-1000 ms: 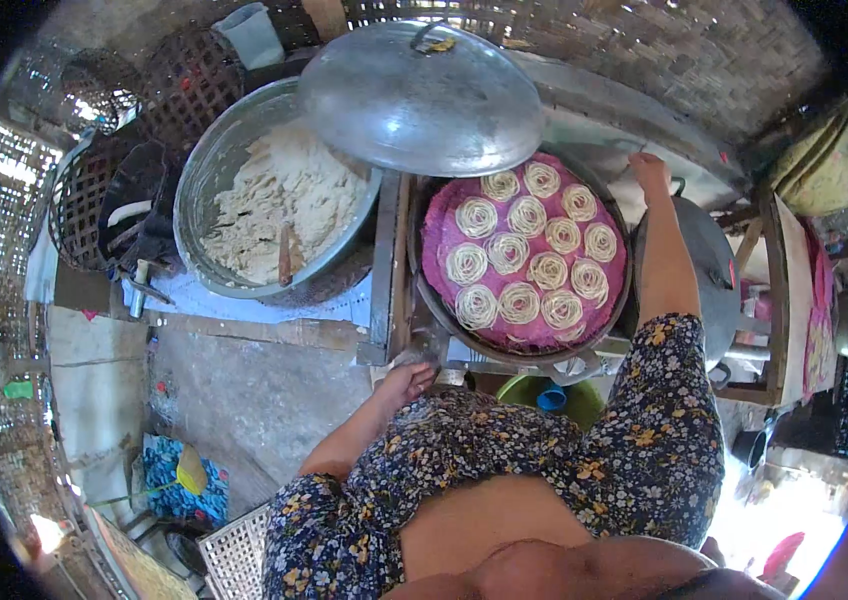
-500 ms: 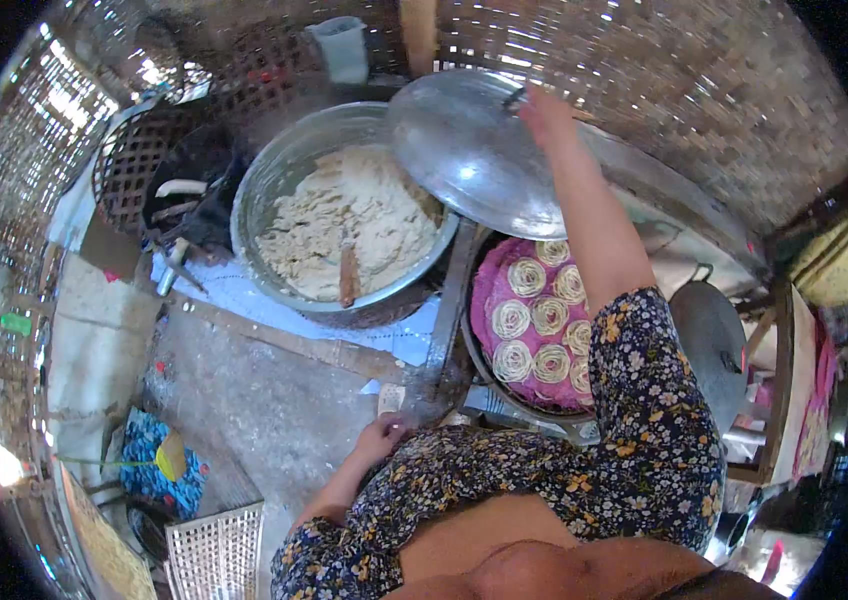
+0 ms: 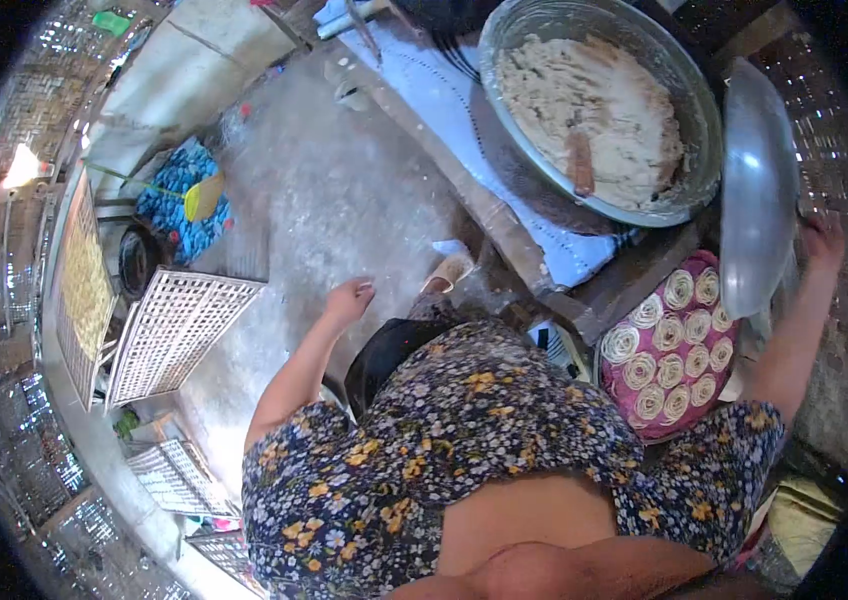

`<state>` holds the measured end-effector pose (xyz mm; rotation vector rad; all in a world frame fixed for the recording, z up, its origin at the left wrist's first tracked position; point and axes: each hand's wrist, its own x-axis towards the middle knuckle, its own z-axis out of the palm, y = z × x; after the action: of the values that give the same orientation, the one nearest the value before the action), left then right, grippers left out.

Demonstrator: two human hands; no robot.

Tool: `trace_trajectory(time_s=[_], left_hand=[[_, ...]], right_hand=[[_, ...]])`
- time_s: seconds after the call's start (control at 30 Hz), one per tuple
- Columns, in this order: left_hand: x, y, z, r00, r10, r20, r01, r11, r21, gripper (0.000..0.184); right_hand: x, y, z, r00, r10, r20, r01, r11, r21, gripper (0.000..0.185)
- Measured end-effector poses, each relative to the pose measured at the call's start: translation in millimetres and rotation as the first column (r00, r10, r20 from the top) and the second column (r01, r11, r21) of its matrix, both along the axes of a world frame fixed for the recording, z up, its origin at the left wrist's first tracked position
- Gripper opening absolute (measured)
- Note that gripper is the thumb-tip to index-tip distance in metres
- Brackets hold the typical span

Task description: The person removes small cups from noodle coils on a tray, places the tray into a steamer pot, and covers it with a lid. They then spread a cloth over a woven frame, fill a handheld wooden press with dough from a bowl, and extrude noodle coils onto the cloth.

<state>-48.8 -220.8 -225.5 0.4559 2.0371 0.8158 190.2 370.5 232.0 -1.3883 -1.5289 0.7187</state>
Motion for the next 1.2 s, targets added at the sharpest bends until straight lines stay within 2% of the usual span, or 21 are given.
trace_trajectory(time_s=[0.03, 0.07, 0.13, 0.2, 0.3, 0.37, 0.4, 0.47, 0.5, 0.57, 0.6, 0.63, 0.7, 0.77, 0.87, 0.9, 1.0, 1.03, 1.13, 1.17, 1.2], left_hand=[[-17.7, 0.4, 4.8, 0.996, -0.09, -0.006, 0.09, 0.996, -0.012, 0.04], [-24.0, 10.5, 10.3, 0.994, -0.11, -0.005, 0.11, 0.994, 0.023, 0.04], [-36.9, 38.4, 19.6, 0.986, -0.164, -0.018, 0.165, 0.98, 0.115, 0.041], [-39.4, 65.9, 31.7, 0.953, -0.3, -0.038, 0.301, 0.934, 0.192, 0.04], [-21.8, 113.6, 62.1, 0.842, -0.538, -0.03, 0.517, 0.791, 0.327, 0.039], [0.5, 133.0, 64.8, 0.741, -0.667, -0.08, 0.636, 0.658, 0.402, 0.036], [11.2, 141.8, 60.8, 0.696, -0.705, -0.138, 0.684, 0.592, 0.427, 0.035], [27.5, 154.4, 76.8, 0.607, -0.788, -0.107, 0.765, 0.543, 0.346, 0.033], [27.6, 144.8, 89.2, 0.602, -0.794, -0.085, 0.778, 0.558, 0.29, 0.032], [30.5, 141.0, 80.5, 0.555, -0.801, -0.225, 0.823, 0.488, 0.292, 0.031], [32.7, 142.4, 69.6, 0.523, -0.799, -0.296, 0.847, 0.45, 0.282, 0.031], [31.6, 144.9, 74.6, 0.491, -0.818, -0.298, 0.869, 0.435, 0.236, 0.03], [27.4, 146.7, 63.6, 0.456, -0.813, -0.363, 0.89, 0.407, 0.205, 0.031], [25.4, 151.3, 58.5, 0.433, -0.82, -0.374, 0.9, 0.372, 0.227, 0.033], [26.9, 152.6, 68.4, 0.515, -0.824, -0.238, 0.853, 0.465, 0.236, 0.034], [29.6, 152.2, 73.1, 0.493, -0.825, -0.276, 0.868, 0.443, 0.225, 0.035], [39.4, 149.0, 72.6, 0.648, -0.761, -0.028, 0.746, 0.627, 0.222, 0.036], [44.8, 147.5, 88.9, 0.647, -0.762, -0.037, 0.74, 0.614, 0.275, 0.034], [41.2, 145.0, 88.5, 0.616, -0.741, -0.266, 0.782, 0.536, 0.319, 0.03], [43.5, 145.6, 100.6, 0.567, -0.767, -0.3, 0.821, 0.497, 0.281, 0.026], [46.9, 144.0, 105.0, 0.578, -0.742, -0.339, 0.816, 0.516, 0.261, 0.025]], right_hand=[[-11.4, -31.5, 12.9, 0.96, -0.086, -0.268, 0.055, 0.991, -0.123, 0.026], [-8.4, -43.0, 18.6, 0.842, -0.199, -0.502, 0.073, 0.963, -0.259, 0.029], [80.1, 19.9, 35.2, 0.807, -0.071, -0.587, -0.099, 0.962, -0.253, 0.025], [138.6, 21.6, 45.5, 0.802, -0.024, -0.596, -0.14, 0.964, -0.226, 0.023], [166.5, -51.6, 43.2, 0.854, -0.084, -0.514, 0.001, 0.987, -0.159, 0.025], [204.2, -83.5, 33.8, 0.858, -0.033, -0.512, -0.018, 0.995, -0.095, 0.021], [224.3, -95.0, 23.0, 0.845, 0.056, -0.532, -0.1, 0.994, -0.054, 0.016], [240.5, -125.9, -0.2, 0.786, -0.037, -0.618, 0.033, 0.999, -0.018, 0.015], [230.7, -131.2, -7.7, 0.773, -0.057, -0.632, 0.055, 0.998, -0.022, 0.013], [224.8, -142.1, -23.6, 0.747, -0.139, -0.651, 0.142, 0.989, -0.049, 0.01], [228.7, -144.5, -42.8, 0.777, -0.141, -0.613, 0.163, 0.986, -0.02, 0.011], [236.1, -149.5, -55.3, 0.807, -0.152, -0.571, 0.195, 0.981, 0.014, 0.012], [263.0, -144.6, -90.6, 0.836, -0.19, -0.514, 0.207, 0.978, -0.026, 0.011], [236.2, -161.7, -97.4, 0.88, -0.274, -0.387, 0.295, 0.956, -0.007, 0.009], [234.0, -155.9, -142.7, 0.905, -0.267, -0.332, 0.27, 0.962, -0.036, 0.018], [231.5, -159.0, -152.8, 0.919, -0.266, -0.29, 0.27, 0.962, -0.028, 0.02], [249.2, -140.0, -205.3, 0.95, -0.293, -0.103, 0.301, 0.951, 0.073, 0.025], [249.9, -137.1, -213.5, 0.951, -0.309, -0.03, 0.31, 0.943, 0.117, 0.027], [239.5, -135.9, -232.8, 0.962, -0.273, -0.017, 0.273, 0.954, 0.123, 0.029], [232.5, -142.9, -225.8, 0.956, -0.29, 0.045, 0.284, 0.954, 0.098, 0.031], [233.7, -140.8, -232.8, 0.958, -0.283, 0.053, 0.278, 0.956, 0.091, 0.031]])
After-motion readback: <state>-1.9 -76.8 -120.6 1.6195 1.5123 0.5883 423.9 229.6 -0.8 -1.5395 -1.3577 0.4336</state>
